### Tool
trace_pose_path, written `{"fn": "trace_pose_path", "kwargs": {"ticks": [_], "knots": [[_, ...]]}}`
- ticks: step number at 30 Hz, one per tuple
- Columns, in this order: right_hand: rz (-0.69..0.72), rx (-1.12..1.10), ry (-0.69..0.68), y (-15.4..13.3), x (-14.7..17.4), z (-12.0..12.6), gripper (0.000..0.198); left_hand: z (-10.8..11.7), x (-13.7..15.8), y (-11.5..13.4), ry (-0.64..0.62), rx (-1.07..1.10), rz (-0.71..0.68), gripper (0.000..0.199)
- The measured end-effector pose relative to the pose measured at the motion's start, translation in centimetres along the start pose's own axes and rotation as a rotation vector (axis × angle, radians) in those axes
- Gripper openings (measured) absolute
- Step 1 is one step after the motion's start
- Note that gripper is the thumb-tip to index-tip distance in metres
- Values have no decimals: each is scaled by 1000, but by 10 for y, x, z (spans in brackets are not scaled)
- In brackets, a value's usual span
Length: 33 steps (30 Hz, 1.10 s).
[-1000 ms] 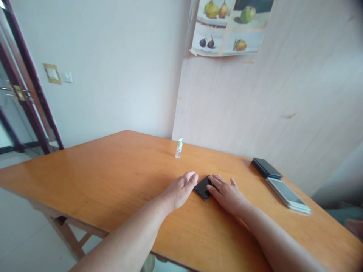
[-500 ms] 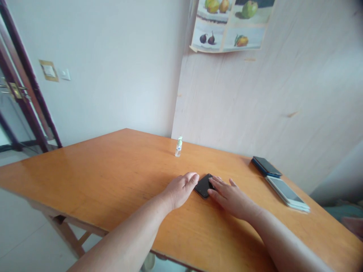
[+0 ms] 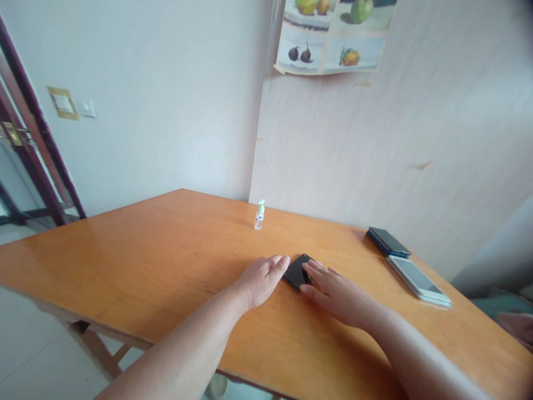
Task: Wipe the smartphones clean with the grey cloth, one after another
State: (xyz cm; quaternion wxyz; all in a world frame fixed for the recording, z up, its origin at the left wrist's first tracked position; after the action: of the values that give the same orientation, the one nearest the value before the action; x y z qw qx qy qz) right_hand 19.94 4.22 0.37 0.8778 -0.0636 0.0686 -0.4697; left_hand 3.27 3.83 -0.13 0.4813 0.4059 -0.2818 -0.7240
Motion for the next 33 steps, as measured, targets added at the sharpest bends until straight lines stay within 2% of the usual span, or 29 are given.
{"fn": "trace_pose_path", "kwargs": {"ticks": [2,4,9,11,14,18,21,25,27,29,33], "knots": [[-68,51,36,14,-5,0,68,0,0,0,-4,2,-2,67],[-53,72,40,9,-3,0,69,0,0,0,-6,6,-4,67],[226,-49,-49,-49,20,5,70,2,1,2,0,-1,0,67],[271,-104,-76,-56,22,8,66,2,1,2,-3,-1,4,66],[166,-114,-21,-28,8,8,60,0,0,1,-10,7,10,65],[-20,-4,79,17,-9,5,57,0,0,-2,-2,9,17,66],[6,24,65,10,-6,4,59,0,0,-1,0,12,10,66],[195,-89,-18,-32,8,5,60,1,1,3,-4,8,-12,65],[238,-159,-39,-38,9,4,57,1,1,5,-6,5,-25,65],[204,-182,-7,-26,4,2,55,1,0,5,-2,2,-25,65],[39,-147,128,21,-14,-7,60,1,-1,2,2,-1,-8,66]]}}
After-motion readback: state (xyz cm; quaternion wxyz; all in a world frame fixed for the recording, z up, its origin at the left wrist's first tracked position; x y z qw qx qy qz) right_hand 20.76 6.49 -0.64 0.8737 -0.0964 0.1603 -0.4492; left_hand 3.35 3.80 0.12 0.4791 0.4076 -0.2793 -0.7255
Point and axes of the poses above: each hand's wrist, its own x-axis away from the middle knuckle, its own z-axis out of the back of the hand, y = z × x, the point moved 7 cm from there along -x, towards the middle knuckle, and after that the axes turned 4 degrees about y, right-handed, at the moved point
